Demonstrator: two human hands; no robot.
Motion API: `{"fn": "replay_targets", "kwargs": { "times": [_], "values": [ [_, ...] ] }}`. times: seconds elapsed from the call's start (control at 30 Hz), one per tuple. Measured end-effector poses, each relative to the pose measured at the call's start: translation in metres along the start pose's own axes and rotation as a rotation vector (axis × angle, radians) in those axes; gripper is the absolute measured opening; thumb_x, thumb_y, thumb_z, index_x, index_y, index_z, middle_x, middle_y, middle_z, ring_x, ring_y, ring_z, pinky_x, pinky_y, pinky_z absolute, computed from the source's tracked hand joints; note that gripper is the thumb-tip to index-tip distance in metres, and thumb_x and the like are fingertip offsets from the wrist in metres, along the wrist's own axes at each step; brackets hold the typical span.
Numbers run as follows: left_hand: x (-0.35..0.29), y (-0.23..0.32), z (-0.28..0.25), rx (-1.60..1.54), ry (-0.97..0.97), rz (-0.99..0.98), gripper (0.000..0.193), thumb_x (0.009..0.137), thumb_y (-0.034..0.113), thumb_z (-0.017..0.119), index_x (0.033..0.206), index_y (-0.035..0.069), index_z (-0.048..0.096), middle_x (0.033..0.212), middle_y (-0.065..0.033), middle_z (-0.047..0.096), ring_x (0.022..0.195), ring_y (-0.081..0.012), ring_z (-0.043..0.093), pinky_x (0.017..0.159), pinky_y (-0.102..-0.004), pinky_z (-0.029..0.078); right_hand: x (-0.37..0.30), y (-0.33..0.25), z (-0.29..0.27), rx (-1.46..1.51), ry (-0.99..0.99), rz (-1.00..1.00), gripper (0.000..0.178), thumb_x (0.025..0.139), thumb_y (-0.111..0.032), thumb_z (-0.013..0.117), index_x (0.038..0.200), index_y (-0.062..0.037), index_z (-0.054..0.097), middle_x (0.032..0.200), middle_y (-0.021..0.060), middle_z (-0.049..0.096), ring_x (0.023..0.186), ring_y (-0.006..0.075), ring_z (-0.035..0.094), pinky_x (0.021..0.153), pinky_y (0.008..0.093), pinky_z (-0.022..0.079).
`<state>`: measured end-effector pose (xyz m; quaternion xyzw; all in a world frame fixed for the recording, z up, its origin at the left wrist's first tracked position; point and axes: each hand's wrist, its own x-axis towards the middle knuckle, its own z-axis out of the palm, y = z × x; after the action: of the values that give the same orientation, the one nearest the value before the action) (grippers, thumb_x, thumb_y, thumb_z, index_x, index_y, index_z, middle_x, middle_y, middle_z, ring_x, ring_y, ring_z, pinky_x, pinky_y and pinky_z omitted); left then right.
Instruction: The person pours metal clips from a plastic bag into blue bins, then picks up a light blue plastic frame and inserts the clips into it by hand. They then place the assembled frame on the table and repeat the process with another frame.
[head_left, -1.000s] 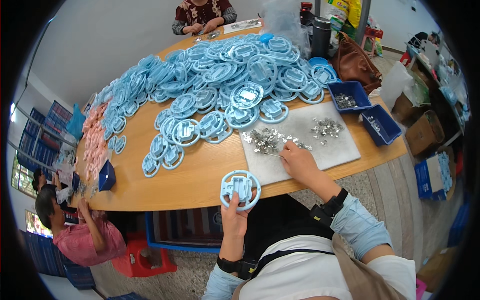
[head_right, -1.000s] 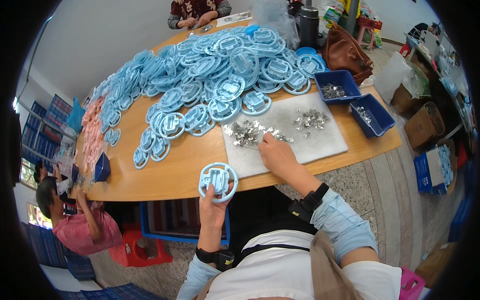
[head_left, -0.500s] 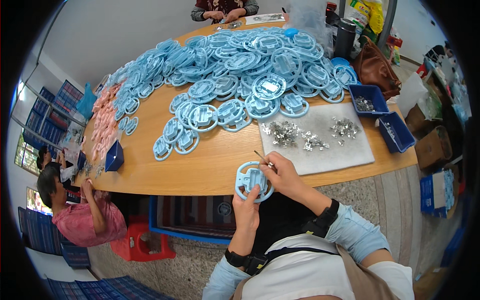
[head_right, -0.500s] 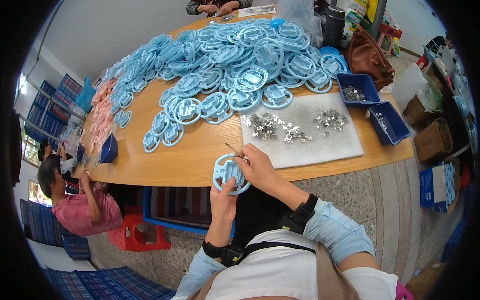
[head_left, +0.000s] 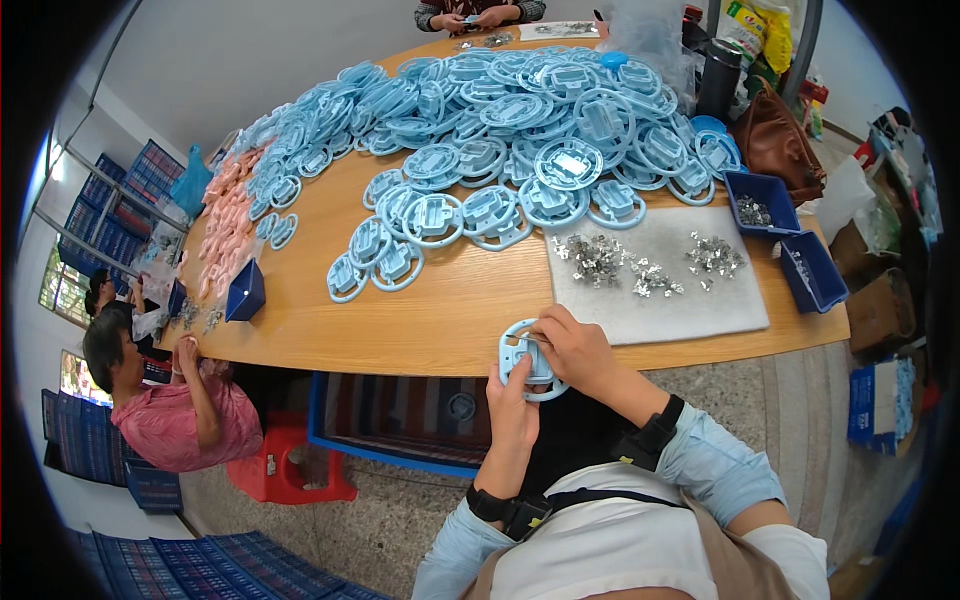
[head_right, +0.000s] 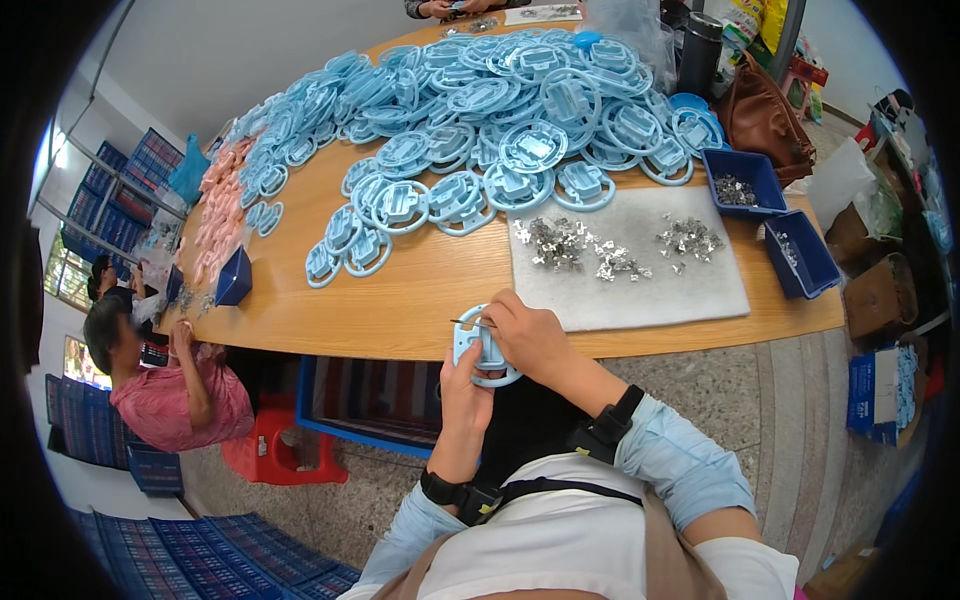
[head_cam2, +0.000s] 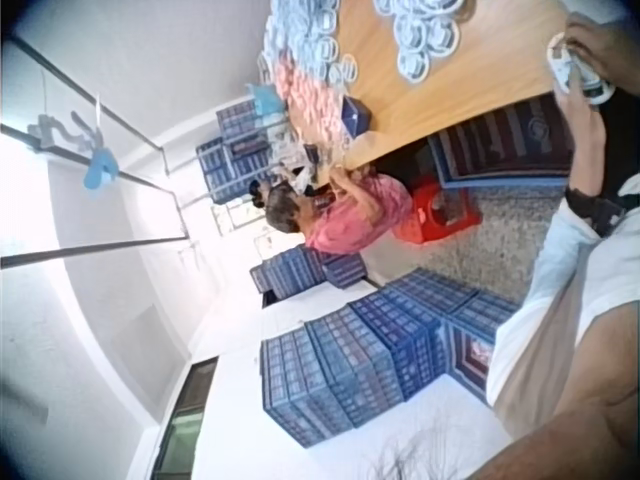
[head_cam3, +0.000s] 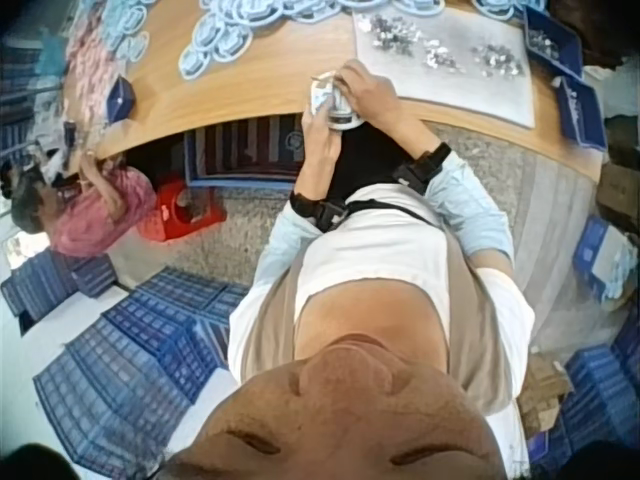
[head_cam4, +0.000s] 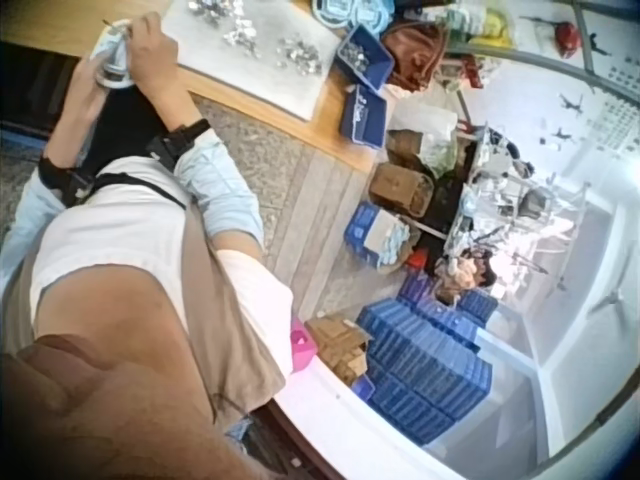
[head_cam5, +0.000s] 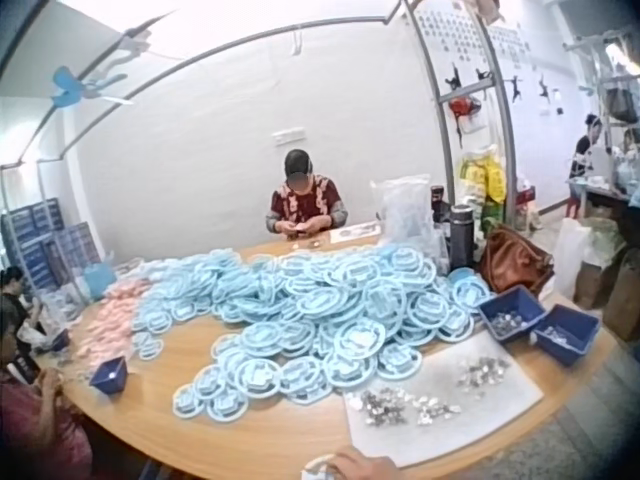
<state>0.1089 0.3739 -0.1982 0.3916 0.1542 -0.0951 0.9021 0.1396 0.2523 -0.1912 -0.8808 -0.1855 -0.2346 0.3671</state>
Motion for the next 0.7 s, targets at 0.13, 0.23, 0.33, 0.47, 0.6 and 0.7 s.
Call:
{"fn": "replay_targets", "kwargs": {
  "times": [0.13,0.23,0.33,0.47,0.6,0.7],
  "values": [
    [0.005,0.003,-0.005,0.111,-0.028,-0.008,0.031,0.083,0.008,0.058,0.11,0.005,0.043,0.097,-0.0052,0.054,0.082,-0.0119,0.055,0.065,-0.0266,0.047,0.001,0.003,-0.009,-0.031,-0.048,-0.085,0.012,0.073,-0.012,0.06,0.083,-0.0075,0.055,0.085,0.0047,0.052,0.058,0.0218,0.058,0.047,0.0322,0.046],
    [0.007,0.008,-0.009,0.224,-0.054,-0.028,0.029,0.084,0.01,0.054,0.11,0.004,0.045,0.098,-0.0057,0.056,0.082,-0.0147,0.058,0.067,-0.0276,0.05,0.0,-0.002,-0.018,-0.125,-0.156,-0.104,0.013,0.076,-0.014,0.059,0.088,-0.0081,0.058,0.085,0.0055,0.052,0.057,0.0216,0.058,0.048,0.0321,0.046],
    [0.012,0.013,-0.013,0.202,-0.114,-0.094,0.028,0.085,0.009,0.052,0.112,0.004,0.045,0.102,-0.0068,0.055,0.088,-0.017,0.058,0.073,-0.0323,0.05,0.0,-0.013,-0.033,0.071,-0.188,0.011,0.025,0.08,-0.018,0.056,0.103,-0.0101,0.057,0.086,0.0074,0.052,0.057,0.0248,0.057,0.049,0.0343,0.046],
    [0.019,0.016,-0.007,0.053,-0.062,-0.03,0.032,0.084,0.008,0.051,0.116,0.006,0.044,0.106,-0.0075,0.054,0.094,-0.0189,0.056,0.077,-0.0358,0.049,-0.007,-0.02,-0.034,-0.038,-0.221,0.252,0.043,0.082,-0.019,0.051,0.125,-0.0149,0.044,0.082,0.011,0.053,0.057,0.0304,0.056,0.052,0.0404,0.046],
    [0.023,0.017,-0.008,0.043,-0.074,-0.036,0.034,0.084,0.008,0.051,0.118,0.007,0.043,0.108,-0.0075,0.053,0.097,-0.0194,0.055,0.08,-0.0363,0.048,-0.013,-0.023,-0.027,-0.152,-0.323,0.252,0.047,0.077,-0.011,0.053,0.123,-0.017,0.046,0.077,0.0093,0.053,0.062,0.0296,0.056,0.052,0.0405,0.045],
    [0.025,0.015,-0.011,0.014,-0.098,-0.044,0.034,0.084,0.008,0.05,0.118,0.007,0.043,0.108,-0.0078,0.053,0.098,-0.0194,0.054,0.08,-0.036,0.047,-0.013,-0.022,-0.018,-0.18,-0.271,0.156,0.047,0.074,-0.009,0.054,0.12,-0.0164,0.048,0.073,0.0077,0.054,0.063,0.0275,0.057,0.051,0.0397,0.045]
  ]
}}
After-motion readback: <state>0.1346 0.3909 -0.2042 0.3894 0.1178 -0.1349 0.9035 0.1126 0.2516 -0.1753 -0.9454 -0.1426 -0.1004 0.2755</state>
